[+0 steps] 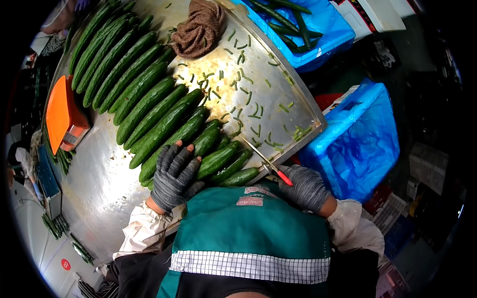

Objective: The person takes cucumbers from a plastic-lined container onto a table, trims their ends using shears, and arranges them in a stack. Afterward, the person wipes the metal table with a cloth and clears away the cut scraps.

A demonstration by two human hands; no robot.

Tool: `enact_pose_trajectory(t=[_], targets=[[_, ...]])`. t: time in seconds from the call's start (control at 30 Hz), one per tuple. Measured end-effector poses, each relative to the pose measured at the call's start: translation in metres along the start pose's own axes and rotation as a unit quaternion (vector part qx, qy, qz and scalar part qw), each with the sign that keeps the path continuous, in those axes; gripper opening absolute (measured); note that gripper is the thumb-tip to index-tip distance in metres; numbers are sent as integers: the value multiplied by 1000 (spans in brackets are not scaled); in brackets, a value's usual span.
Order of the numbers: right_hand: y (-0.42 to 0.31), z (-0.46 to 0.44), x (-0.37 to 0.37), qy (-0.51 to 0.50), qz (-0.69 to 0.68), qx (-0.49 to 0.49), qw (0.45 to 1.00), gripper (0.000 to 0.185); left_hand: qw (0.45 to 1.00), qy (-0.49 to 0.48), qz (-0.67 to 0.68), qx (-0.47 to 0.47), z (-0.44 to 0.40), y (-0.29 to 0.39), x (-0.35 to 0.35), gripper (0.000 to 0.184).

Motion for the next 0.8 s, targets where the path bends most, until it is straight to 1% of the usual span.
enact_pose_trajectory(t=[0.03, 0.1, 0.13, 0.2, 0.37, 0.43, 0.63, 0.8], targets=[[0, -2, -4, -3, 0, -1, 1000, 31, 1000, 1, 0, 1, 0, 0, -1, 54], [4, -8, -4, -62, 17, 4, 998, 35, 1000, -1, 9, -2, -1, -1, -2, 54], [8, -11, -6, -65, 19, 3, 998, 35, 1000, -1, 14, -2, -1, -1, -2, 53], [5, -17, -13, -21, 39, -71, 997, 39, 1000, 4, 12, -3, 1, -3, 1, 53], [1, -30, -25, -76, 82, -58, 992, 39, 1000, -7, 23, -11, 0, -4, -1, 53], [-1, -36, -24, -120, 95, -36, 988, 35, 1000, -3, 22, -4, 0, -5, 0, 54], [-4, -44, -27, -141, 112, -57, 982, 29, 999, -10, 33, -15, 1, -6, -1, 54], [-4, -47, -22, -120, 105, -71, 985, 29, 999, -14, 36, -17, 0, -7, 0, 53]])
Point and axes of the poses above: each hand's wrist, its own z-axis away from the middle knuckle, its own x-axis out of the palm, y = z × x, the point moved 8 cm from there along -z, towards the middle knuckle, and after that the axes turned 8 degrees about -y, right-handed, at the moved point
